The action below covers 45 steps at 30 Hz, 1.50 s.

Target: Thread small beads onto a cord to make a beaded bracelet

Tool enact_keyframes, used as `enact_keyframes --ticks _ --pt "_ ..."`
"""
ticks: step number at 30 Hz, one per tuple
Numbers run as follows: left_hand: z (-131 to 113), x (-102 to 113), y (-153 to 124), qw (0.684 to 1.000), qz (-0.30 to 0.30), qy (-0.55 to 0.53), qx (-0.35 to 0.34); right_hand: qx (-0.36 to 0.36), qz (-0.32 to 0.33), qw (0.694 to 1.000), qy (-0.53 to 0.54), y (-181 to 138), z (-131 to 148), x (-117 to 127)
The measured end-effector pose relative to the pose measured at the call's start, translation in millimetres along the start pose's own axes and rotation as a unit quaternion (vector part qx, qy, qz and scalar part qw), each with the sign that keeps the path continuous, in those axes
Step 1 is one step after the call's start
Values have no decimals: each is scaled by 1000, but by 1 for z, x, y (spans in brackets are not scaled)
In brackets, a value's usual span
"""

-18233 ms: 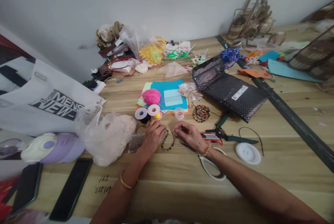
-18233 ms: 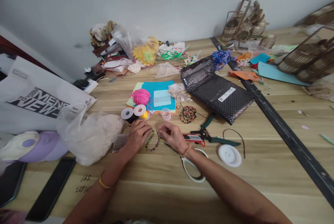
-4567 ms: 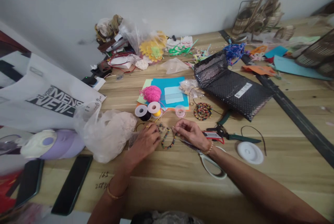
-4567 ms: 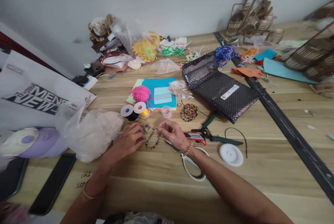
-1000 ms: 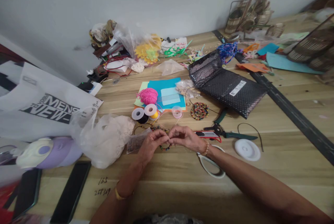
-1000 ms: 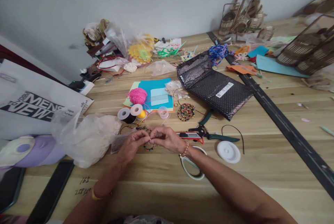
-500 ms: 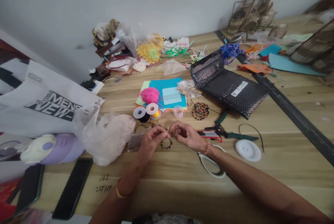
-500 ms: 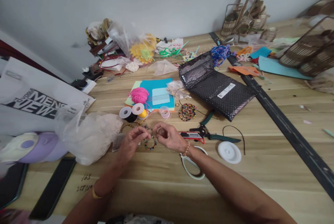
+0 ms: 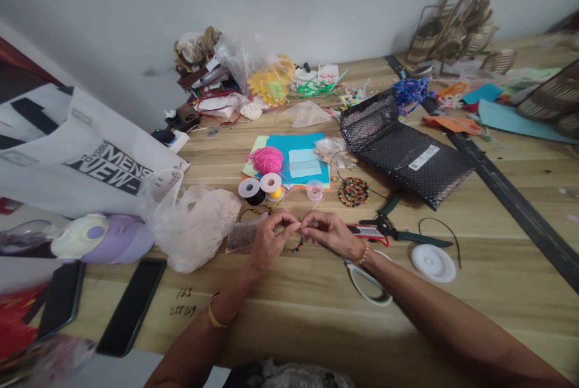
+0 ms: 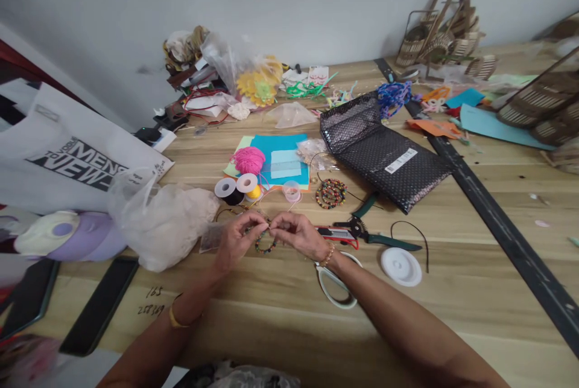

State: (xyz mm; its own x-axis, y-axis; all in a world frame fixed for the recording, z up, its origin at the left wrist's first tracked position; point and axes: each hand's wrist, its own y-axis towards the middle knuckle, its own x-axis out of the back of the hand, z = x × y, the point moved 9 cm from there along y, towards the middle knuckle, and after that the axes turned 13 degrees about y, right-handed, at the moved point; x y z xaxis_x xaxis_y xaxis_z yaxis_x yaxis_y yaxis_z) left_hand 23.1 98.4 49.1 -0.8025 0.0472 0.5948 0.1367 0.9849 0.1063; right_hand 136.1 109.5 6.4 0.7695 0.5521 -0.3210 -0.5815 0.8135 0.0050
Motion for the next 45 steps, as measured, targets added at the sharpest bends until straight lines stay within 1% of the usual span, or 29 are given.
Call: enact_keyframes --ticks 2,4,6,10,15,20,24,30,34,38,40,42,45 --pt "4 2 2 999 -8 36 -5 11 -22 1000 -19 0 1 5" --pt "7 4 4 996 -20 83 -22 31 -58 997 -45 0 3 12" --pt "12 2 8 990 -15 138 -31 50 -79 992 -80 -1 7 16" --pt "17 -3 14 968 -6 245 -51 59 -82 987 -126 -2 12 13" --pt "14 -6 18 935 3 348 -69 66 -98 984 -130 -3 18 13" --pt "15 -13 19 921 36 380 -73 62 -80 982 -158 -3 18 9" --pt "13 -16 19 916 41 393 -69 54 -65 976 -201 -3 17 7" --pt "12 -19 21 931 48 353 -81 63 -69 976 -195 -3 17 9" --pt "11 -18 24 952 41 290 -86 66 -72 979 -178 -2 18 10" --pt "5 -9 26 984 20 156 -80 93 -55 979 -174 -2 24 6" --pt "7 -6 26 995 32 79 -55 110 -40 977 -179 -3 28 2" --pt "13 -6 26 999 48 3 -17 144 -30 970 -195 -6 36 -3" --pt "19 -7 23 993 68 -88 27 215 -27 950 -224 -12 54 -12"
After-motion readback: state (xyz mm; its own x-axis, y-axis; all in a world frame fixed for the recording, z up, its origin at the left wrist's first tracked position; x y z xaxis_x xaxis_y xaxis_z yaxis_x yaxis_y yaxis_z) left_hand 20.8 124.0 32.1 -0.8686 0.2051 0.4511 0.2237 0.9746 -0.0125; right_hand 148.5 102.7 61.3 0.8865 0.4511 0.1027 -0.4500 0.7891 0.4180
